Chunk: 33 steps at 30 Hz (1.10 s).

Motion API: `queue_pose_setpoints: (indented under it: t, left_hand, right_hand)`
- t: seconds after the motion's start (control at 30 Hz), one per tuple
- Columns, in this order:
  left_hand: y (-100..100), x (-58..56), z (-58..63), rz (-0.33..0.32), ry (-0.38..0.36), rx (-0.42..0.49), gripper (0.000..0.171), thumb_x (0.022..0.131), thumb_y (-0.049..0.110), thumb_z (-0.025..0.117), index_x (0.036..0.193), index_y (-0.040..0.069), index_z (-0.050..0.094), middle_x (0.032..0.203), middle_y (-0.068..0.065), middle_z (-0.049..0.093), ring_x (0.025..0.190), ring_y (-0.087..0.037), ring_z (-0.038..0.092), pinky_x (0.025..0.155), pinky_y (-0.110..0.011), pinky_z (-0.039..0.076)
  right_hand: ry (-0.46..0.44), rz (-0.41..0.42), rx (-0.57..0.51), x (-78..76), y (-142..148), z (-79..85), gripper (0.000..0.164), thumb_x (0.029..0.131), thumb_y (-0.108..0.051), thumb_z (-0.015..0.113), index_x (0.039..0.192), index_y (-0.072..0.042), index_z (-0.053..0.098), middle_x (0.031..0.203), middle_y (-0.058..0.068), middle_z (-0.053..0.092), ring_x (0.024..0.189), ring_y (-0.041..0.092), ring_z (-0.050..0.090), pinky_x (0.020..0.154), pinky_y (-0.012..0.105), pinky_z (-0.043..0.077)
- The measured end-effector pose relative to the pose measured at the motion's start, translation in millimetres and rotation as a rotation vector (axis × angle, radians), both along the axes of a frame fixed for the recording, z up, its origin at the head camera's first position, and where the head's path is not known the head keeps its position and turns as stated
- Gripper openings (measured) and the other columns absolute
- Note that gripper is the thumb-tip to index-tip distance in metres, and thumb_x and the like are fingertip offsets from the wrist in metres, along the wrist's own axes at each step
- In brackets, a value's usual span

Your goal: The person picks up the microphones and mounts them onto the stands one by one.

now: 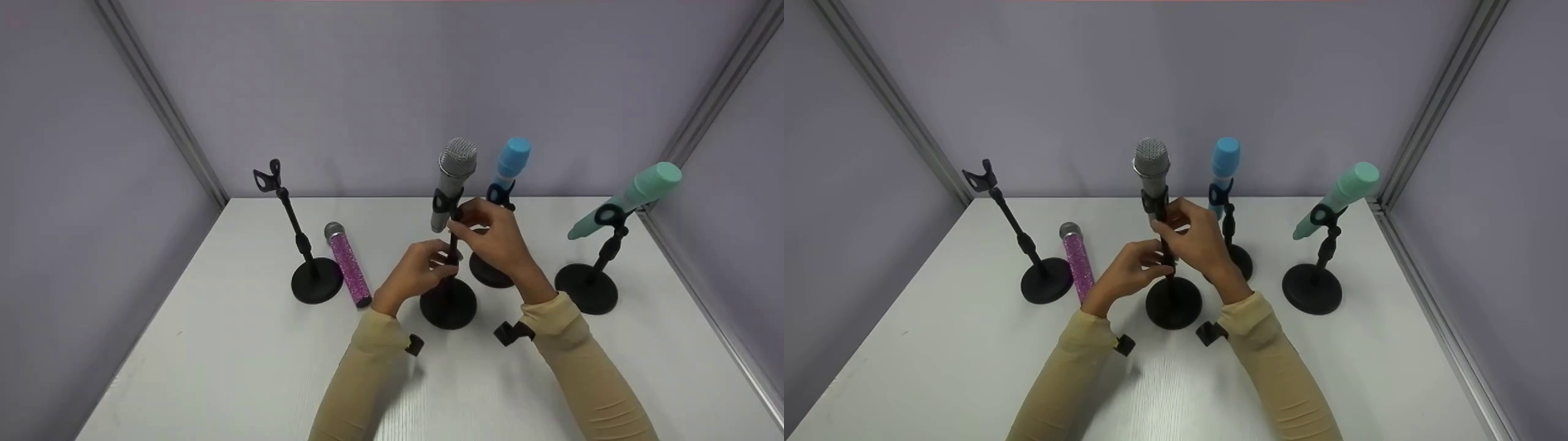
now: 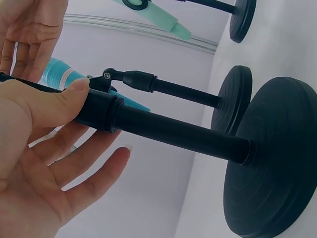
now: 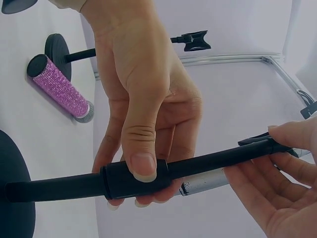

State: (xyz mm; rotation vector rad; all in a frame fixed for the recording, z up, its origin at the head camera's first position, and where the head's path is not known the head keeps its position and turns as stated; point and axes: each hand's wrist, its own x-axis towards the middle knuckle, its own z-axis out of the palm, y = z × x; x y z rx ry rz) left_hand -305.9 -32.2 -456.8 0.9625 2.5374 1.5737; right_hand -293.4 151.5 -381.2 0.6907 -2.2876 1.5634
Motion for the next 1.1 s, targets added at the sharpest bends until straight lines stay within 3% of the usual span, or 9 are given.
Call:
queue_pose_setpoints:
  t: [0.2, 0.43, 0.63, 0.8, 0.93, 1.1]
  left_hand:
    - [-1.3, -1.5, -2.0, -0.061, -0.021, -0.002, 0.018, 0.098, 0.0, 0.065, 0.116, 0.0, 0.068, 0.12, -0.014, 0.071, 0.111, -0.028, 0.071, 0.091, -0.031, 0.059]
    - [-1.7, -2.5, -2.8, -0.074, -0.029, -0.013, 0.017, 0.1, 0.003, 0.064, 0.116, 0.0, 0.068, 0.119, -0.016, 0.071, 0.112, -0.028, 0.071, 0.093, -0.034, 0.059]
    - [-1.7, -2.9, -3.4, 0.003, 0.011, -0.01, 0.029, 0.091, 0.017, 0.08, 0.113, 0.003, 0.07, 0.11, -0.012, 0.074, 0.103, -0.026, 0.073, 0.093, -0.042, 0.06]
    - [-1.6, -3.5, -5.3, 0.097, 0.068, 0.058, 0.028, 0.082, 0.023, 0.088, 0.101, 0.009, 0.072, 0.098, -0.006, 0.076, 0.089, -0.017, 0.074, 0.084, -0.038, 0.062]
    - [-2.6, -2.6, -5.7, 0.104, 0.073, 0.115, 0.024, 0.081, 0.019, 0.089, 0.097, 0.008, 0.074, 0.094, -0.007, 0.077, 0.083, -0.013, 0.075, 0.079, -0.032, 0.063]
    - [-3.1, -1.0, -3.6, 0.098, 0.059, 0.135, 0.021, 0.082, 0.014, 0.088, 0.096, 0.006, 0.076, 0.094, -0.01, 0.078, 0.083, -0.02, 0.077, 0.078, -0.034, 0.063]
  right_hand:
    - [0.015, 0.008, -0.008, 0.0, -0.9, -0.8, 0.016, 0.092, -0.009, 0.076, 0.104, 0.0, 0.07, 0.097, 0.014, 0.074, 0.087, 0.003, 0.072, 0.073, 0.022, 0.059]
    - [0.015, 0.009, -0.005, -0.7, -0.2, -1.6, 0.016, 0.093, -0.01, 0.076, 0.103, -0.001, 0.07, 0.095, 0.014, 0.074, 0.087, 0.005, 0.072, 0.075, 0.023, 0.06]
    - [0.017, 0.001, 0.004, 0.0, 0.6, -1.3, 0.015, 0.092, -0.008, 0.077, 0.104, -0.002, 0.071, 0.095, 0.012, 0.074, 0.088, 0.008, 0.072, 0.078, 0.022, 0.058]
    - [0.004, 0.004, -0.002, 0.9, 0.4, -0.1, 0.015, 0.091, -0.008, 0.077, 0.104, -0.002, 0.071, 0.097, 0.013, 0.075, 0.088, 0.007, 0.071, 0.078, 0.026, 0.06]
    - [-0.004, -0.001, 0.006, 1.7, 0.2, 0.7, 0.016, 0.092, -0.01, 0.077, 0.104, -0.002, 0.071, 0.097, 0.012, 0.075, 0.09, 0.011, 0.073, 0.079, 0.029, 0.06]
    - [0.008, -0.009, 0.019, 1.7, 0.5, 0.8, 0.016, 0.092, -0.011, 0.078, 0.105, -0.003, 0.072, 0.098, 0.012, 0.076, 0.093, 0.018, 0.074, 0.079, 0.027, 0.06]
